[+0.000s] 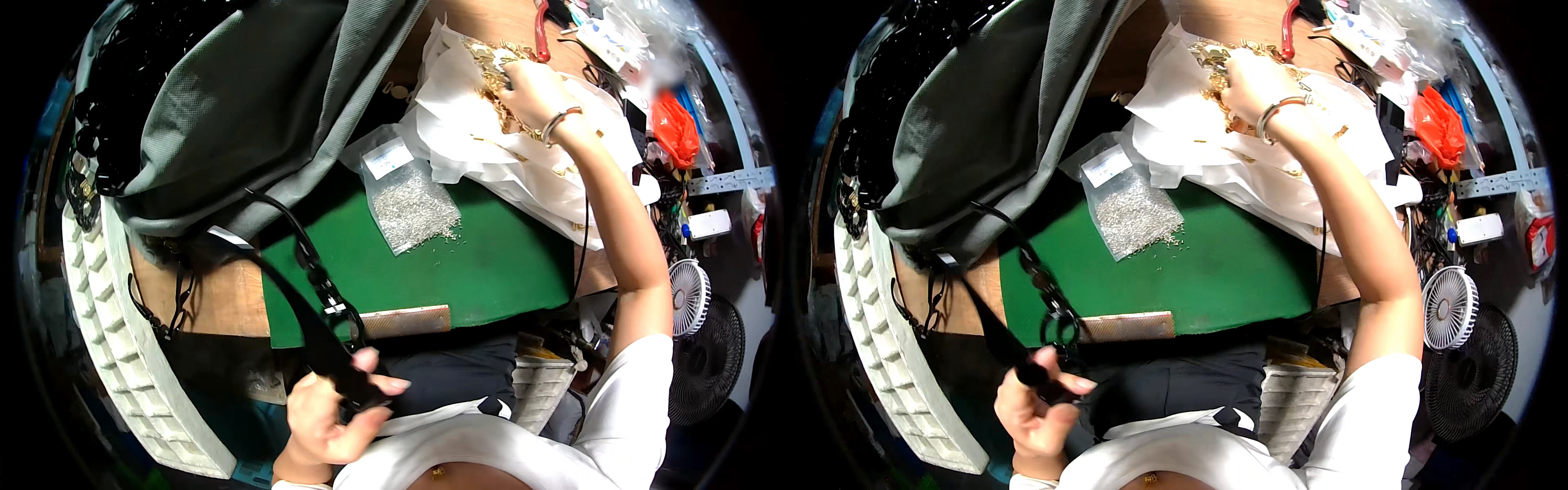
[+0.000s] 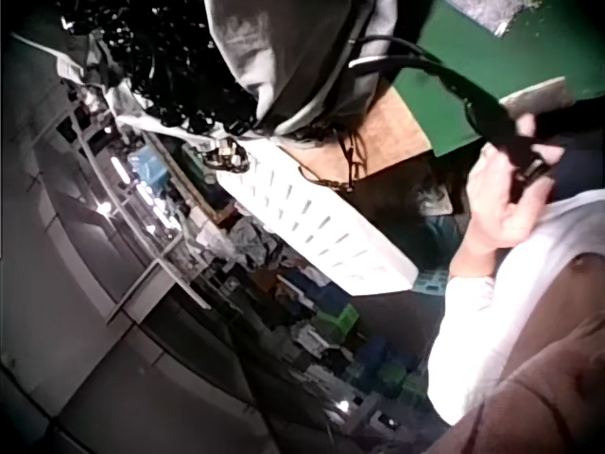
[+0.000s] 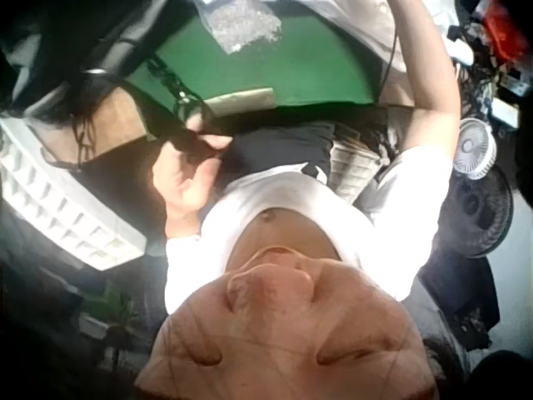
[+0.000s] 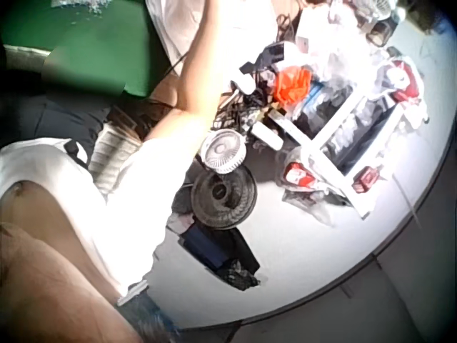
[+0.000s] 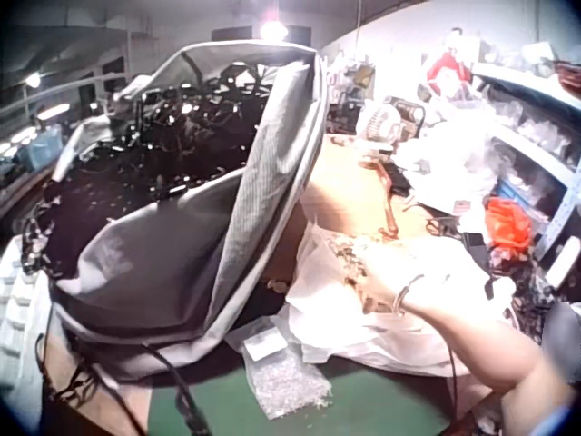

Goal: The person repeatedly picks up black-framed glasses from a bin, uses a screwdriver to tighten screws on the temples, and places the glasses into a white foam rack. The person handles multiple glasses one at a time, repeating the tightening and placement cycle throughout the clip.

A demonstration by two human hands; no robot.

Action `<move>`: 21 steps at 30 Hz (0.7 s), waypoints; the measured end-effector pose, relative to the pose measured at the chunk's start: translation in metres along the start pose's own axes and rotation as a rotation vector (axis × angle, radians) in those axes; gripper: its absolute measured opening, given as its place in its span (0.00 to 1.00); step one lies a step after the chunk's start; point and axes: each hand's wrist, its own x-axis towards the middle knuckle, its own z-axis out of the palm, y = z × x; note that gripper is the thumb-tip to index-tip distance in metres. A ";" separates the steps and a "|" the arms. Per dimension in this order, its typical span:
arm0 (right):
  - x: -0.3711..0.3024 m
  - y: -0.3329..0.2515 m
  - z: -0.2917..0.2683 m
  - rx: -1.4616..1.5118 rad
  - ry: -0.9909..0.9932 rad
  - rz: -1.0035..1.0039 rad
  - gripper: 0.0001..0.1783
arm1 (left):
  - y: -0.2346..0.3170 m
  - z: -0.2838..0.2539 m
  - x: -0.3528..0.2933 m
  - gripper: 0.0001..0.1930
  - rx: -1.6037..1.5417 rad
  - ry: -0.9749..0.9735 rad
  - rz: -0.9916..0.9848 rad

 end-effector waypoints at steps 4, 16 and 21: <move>-0.014 0.002 -0.030 0.203 -0.019 0.019 0.13 | -0.004 0.013 0.024 0.19 0.142 -0.089 0.110; -0.149 -0.107 -0.064 1.329 -0.523 -0.328 0.07 | -0.003 0.032 0.025 0.18 0.179 0.034 0.002; -0.149 -0.114 -0.066 1.185 -0.498 -0.415 0.10 | -0.010 0.033 0.022 0.06 0.206 0.105 0.103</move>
